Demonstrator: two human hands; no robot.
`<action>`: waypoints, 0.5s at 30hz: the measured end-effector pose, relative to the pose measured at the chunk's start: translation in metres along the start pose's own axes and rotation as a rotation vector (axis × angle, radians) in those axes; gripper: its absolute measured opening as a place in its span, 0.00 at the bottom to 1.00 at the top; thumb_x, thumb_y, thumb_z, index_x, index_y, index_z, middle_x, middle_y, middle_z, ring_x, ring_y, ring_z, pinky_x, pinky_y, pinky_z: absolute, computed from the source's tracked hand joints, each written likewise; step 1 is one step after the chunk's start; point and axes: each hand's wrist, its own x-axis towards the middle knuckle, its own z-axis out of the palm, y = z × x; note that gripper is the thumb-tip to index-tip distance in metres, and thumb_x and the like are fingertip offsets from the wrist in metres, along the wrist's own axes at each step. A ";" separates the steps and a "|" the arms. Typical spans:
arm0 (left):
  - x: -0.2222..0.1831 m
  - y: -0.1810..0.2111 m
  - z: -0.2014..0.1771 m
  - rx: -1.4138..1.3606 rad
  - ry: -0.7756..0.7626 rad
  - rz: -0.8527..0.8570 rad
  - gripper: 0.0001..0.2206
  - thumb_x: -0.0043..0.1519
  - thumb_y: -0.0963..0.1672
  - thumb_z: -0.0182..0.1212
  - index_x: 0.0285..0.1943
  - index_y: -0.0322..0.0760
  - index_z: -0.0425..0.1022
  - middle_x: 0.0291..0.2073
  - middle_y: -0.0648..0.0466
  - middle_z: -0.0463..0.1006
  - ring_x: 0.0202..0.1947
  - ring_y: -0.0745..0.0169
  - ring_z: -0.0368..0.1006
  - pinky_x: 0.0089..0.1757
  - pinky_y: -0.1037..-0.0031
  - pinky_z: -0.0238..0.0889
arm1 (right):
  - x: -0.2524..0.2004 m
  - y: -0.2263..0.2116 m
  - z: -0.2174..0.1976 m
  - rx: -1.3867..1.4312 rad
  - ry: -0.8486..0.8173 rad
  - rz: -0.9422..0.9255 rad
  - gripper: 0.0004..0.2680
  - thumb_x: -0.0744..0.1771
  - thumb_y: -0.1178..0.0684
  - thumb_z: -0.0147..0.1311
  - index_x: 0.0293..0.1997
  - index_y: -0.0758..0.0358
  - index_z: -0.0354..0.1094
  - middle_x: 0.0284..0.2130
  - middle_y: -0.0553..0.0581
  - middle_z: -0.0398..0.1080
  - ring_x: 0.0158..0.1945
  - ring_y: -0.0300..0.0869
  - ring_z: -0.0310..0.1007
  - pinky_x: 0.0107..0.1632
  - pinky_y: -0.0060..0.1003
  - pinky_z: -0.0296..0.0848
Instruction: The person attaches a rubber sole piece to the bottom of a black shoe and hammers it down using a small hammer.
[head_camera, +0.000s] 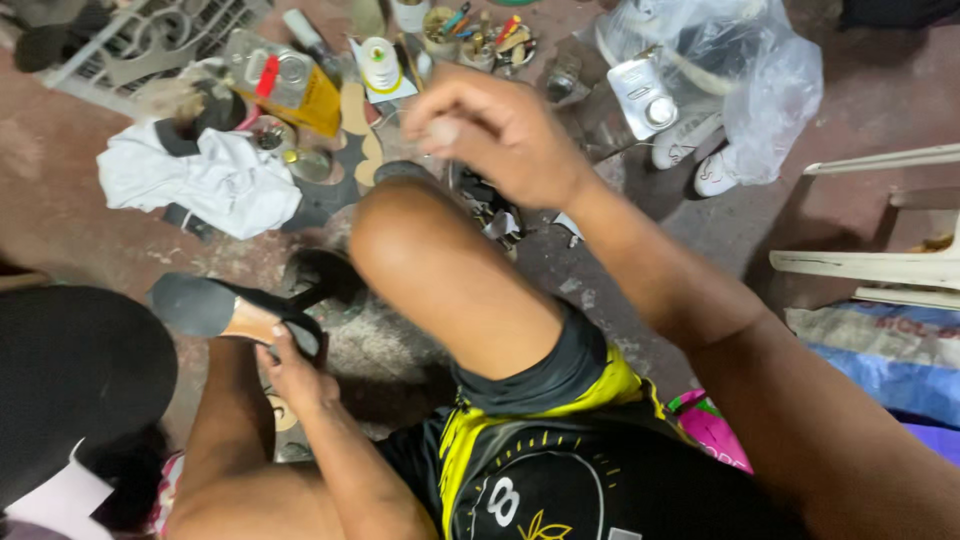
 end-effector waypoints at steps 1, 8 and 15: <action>0.002 0.001 0.001 0.030 0.007 0.012 0.35 0.63 0.51 0.64 0.78 0.46 0.50 0.61 0.51 0.72 0.54 0.53 0.74 0.47 0.55 0.73 | -0.014 0.038 -0.017 0.056 0.054 0.165 0.08 0.74 0.49 0.49 0.51 0.63 0.69 0.42 0.49 0.73 0.43 0.32 0.73 0.49 0.31 0.76; -0.002 -0.011 -0.006 -0.165 -0.233 0.048 0.28 0.68 0.55 0.58 0.72 0.36 0.63 0.64 0.50 0.71 0.63 0.56 0.69 0.61 0.60 0.64 | -0.229 0.292 -0.043 0.122 0.418 1.234 0.12 0.70 0.47 0.50 0.55 0.60 0.68 0.40 0.53 0.73 0.37 0.39 0.73 0.39 0.35 0.75; -0.021 0.008 0.010 -0.185 -0.285 0.023 0.29 0.67 0.55 0.58 0.71 0.36 0.63 0.66 0.50 0.70 0.67 0.54 0.65 0.67 0.58 0.58 | -0.257 0.375 -0.006 -0.007 0.461 1.247 0.09 0.69 0.46 0.54 0.47 0.58 0.70 0.33 0.53 0.71 0.31 0.41 0.69 0.35 0.39 0.71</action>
